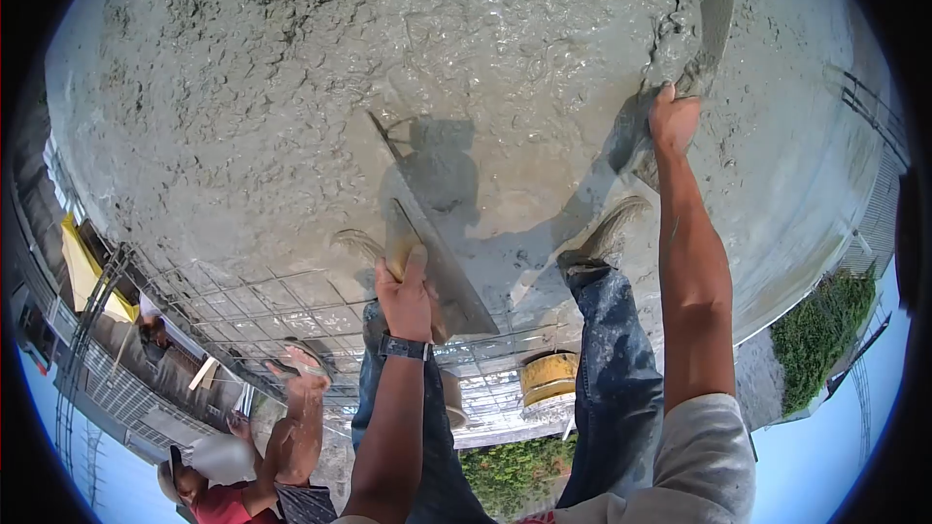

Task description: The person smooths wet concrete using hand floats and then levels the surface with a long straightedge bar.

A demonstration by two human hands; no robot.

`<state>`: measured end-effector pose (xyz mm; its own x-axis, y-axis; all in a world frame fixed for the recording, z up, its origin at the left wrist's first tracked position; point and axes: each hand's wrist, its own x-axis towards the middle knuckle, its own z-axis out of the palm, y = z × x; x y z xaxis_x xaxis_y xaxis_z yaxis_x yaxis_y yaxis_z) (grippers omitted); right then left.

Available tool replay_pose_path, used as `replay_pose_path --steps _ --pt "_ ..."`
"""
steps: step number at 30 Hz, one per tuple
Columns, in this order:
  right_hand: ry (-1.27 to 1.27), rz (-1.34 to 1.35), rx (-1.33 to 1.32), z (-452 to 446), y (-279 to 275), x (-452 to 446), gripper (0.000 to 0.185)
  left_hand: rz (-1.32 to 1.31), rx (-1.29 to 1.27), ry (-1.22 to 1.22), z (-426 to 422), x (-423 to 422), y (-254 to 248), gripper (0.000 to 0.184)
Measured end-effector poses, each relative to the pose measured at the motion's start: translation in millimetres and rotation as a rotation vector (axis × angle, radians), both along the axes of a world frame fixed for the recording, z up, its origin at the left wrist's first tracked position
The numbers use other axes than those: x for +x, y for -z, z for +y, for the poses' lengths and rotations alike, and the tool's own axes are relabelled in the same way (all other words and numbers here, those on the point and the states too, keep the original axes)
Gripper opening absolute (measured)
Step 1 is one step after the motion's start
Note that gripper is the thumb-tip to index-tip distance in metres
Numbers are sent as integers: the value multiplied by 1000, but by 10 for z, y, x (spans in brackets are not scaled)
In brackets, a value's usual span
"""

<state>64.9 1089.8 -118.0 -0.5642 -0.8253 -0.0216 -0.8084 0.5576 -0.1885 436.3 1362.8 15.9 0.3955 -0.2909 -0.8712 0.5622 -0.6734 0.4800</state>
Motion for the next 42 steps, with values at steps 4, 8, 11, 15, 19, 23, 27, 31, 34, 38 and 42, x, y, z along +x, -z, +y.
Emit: replay_pose_path --steps 4,8,11,15,19,23,27,31,34,38,42 --pt "-66 -40 -8 -222 -193 1068 44 -3 -74 -70 -136 194 -143 25" --pt "-185 -237 73 -240 -114 2017 41 -9 -127 -134 -244 311 -213 25" --pt "-266 -405 0 -52 -155 2619 44 -22 -138 -144 -307 429 -169 23" --pt "-334 -638 226 289 -571 3011 50 -54 -127 -175 -344 498 -120 22" --pt "-512 -831 762 630 -711 3412 56 -153 -92 -202 -307 458 -70 21" --pt "-745 -871 885 739 -293 3511 44 -257 -58 -179 -392 287 33 20" --pt "-820 -743 837 216 80 2899 38 -244 -141 -129 -507 55 75 20" --pt "-604 -651 677 -807 -496 1574 36 -300 -117 43 -561 -293 133 20" --pt "-397 -566 598 -1254 -563 653 43 -341 -135 189 -720 -624 177 23" --pt "-160 -554 238 -1335 -324 -436 52 -227 -199 302 -1049 -1129 21 24" --pt "-1 -442 99 -1084 -297 -1291 57 -233 -284 480 -1244 -1480 -49 22"
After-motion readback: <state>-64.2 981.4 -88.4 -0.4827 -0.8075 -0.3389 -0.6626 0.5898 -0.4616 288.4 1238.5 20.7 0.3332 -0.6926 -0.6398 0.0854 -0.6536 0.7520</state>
